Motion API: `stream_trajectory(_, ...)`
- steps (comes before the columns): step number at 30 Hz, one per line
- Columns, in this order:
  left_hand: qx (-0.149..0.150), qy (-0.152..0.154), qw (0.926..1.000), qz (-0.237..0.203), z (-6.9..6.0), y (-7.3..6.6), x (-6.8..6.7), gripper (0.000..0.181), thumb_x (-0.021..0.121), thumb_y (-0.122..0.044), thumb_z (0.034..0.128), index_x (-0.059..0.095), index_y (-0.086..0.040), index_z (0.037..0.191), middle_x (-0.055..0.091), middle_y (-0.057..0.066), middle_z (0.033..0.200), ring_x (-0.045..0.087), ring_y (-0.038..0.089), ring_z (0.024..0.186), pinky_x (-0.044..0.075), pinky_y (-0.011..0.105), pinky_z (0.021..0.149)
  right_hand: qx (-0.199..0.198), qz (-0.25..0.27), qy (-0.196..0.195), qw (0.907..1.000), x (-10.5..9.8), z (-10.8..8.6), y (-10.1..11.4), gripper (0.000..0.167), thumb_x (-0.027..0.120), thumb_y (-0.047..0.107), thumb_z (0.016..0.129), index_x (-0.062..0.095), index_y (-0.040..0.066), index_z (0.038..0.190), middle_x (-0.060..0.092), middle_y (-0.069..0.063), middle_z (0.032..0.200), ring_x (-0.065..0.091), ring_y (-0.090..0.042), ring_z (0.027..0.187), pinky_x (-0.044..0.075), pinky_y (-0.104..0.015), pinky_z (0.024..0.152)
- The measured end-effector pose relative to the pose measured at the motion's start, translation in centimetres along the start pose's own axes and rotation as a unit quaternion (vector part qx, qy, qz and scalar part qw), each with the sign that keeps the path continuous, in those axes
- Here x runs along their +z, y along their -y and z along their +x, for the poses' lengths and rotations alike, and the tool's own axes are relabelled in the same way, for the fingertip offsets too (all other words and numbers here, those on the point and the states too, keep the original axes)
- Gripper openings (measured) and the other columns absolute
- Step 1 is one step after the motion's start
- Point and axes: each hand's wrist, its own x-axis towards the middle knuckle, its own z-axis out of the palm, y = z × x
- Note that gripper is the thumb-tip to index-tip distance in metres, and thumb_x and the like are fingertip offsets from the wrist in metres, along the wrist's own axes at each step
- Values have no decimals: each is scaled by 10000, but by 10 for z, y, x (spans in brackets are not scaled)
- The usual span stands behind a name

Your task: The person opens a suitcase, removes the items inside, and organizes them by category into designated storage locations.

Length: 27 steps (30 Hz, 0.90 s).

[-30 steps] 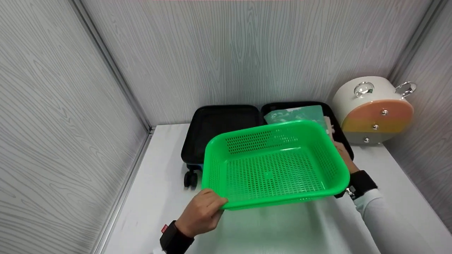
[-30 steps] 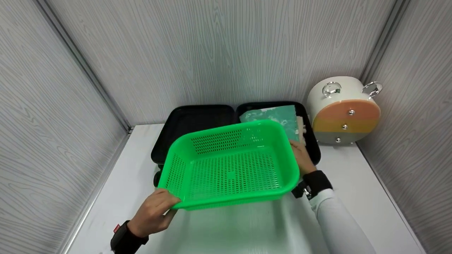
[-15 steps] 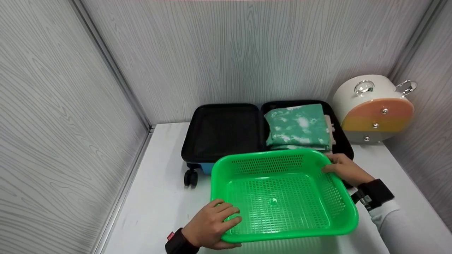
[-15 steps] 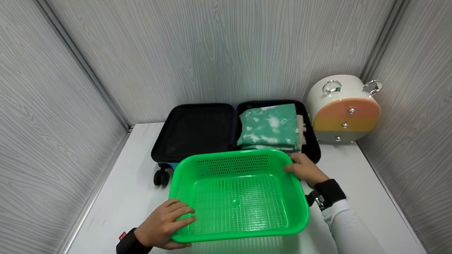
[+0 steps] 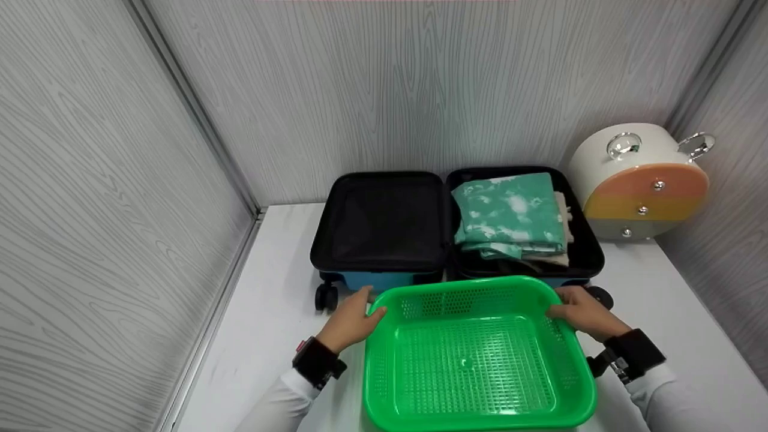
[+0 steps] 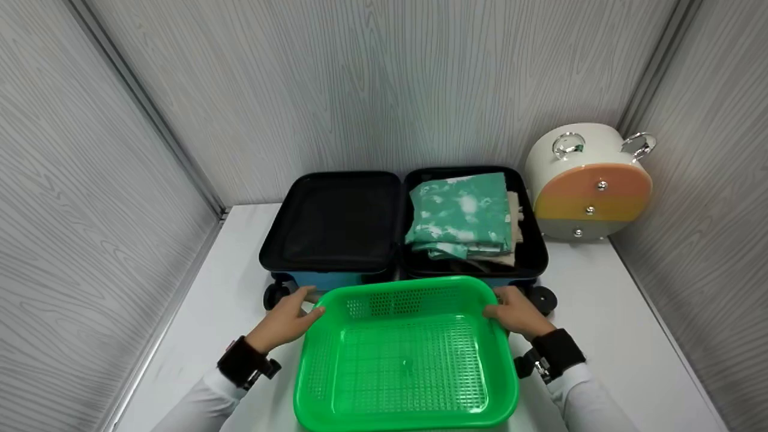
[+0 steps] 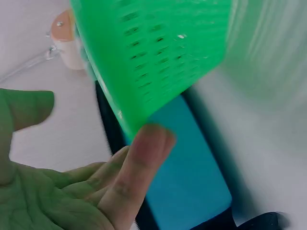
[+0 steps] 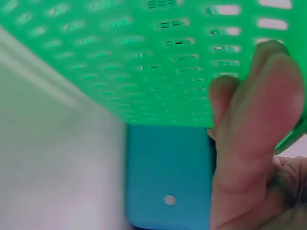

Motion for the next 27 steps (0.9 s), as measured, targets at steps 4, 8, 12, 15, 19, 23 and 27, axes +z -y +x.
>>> stream_trajectory(4, 60, -155, 9991, 386, 22, 4, 12, 393, 662, -170, 1089, 648, 67, 1402, 706, 258, 1328, 680, 432, 1252, 557, 580, 1048, 95, -43, 38, 9999, 0, -2, -14, 198, 617, 32, 1038, 608, -135, 1143, 676, -58, 906, 667, -66, 707, 590, -272, 649)
stream_trajectory(8, 53, -483, 9971, 587, 34, 9, 20, 271, 700, -156, 1065, 753, 20, 1263, 773, 219, 1213, 753, 378, 1097, 607, 541, 943, 120, -191, -3, 9997, 2, 0, -23, 282, 615, 60, 1058, 602, -159, 1235, 693, -108, 994, 675, -74, 770, 589, -275, 687)
stream_trajectory(12, 181, -551, 9944, 887, 42, 12, 28, 292, 688, -198, 1072, 755, 33, 1238, 784, 234, 1173, 776, 378, 1003, 622, 540, 882, 147, -470, -129, 9987, 4, 3, -22, 365, 649, 104, 1059, 611, -162, 1306, 733, -132, 1033, 698, -73, 770, 599, -279, 673)
stream_trajectory(15, 215, -507, 9932, 1027, 48, 13, 36, 361, 677, -244, 1084, 727, 58, 1275, 775, 262, 1192, 776, 410, 1041, 622, 555, 907, 215, -947, -58, 9953, 1, 2, -16, 361, 672, 174, 1076, 666, -127, 1275, 751, -109, 914, 694, -86, 670, 600, -301, 602)
stream_trajectory(19, 134, -471, 9935, 1029, 49, 13, 41, 413, 661, -254, 1098, 684, 87, 1330, 763, 285, 1203, 777, 416, 1044, 621, 554, 919, 271, -1763, -320, 9834, -9, 5, 3, 354, 678, 302, 1094, 765, -41, 1098, 699, -82, 713, 663, -143, 562, 574, -332, 548)
stream_trajectory(23, 103, -459, 9934, 1049, 49, 12, 43, 439, 651, -244, 1103, 654, 111, 1363, 761, 302, 1185, 787, 402, 976, 628, 544, 898, -52, -2723, -1659, 9478, -15, 15, 30, 356, 738, 357, 1054, 799, 8, 1013, 714, -108, 742, 655, -208, 625, 527, -375, 612)
stream_trajectory(27, 29, -468, 9935, 1039, 51, 11, 46, 454, 638, -256, 1112, 637, 108, 1383, 762, 298, 1171, 786, 395, 974, 626, 541, 902, -808, -3720, -2584, 8879, -14, 39, 55, 407, 842, 342, 967, 772, -29, 1118, 758, -212, 985, 698, -371, 853, 550, -543, 756)
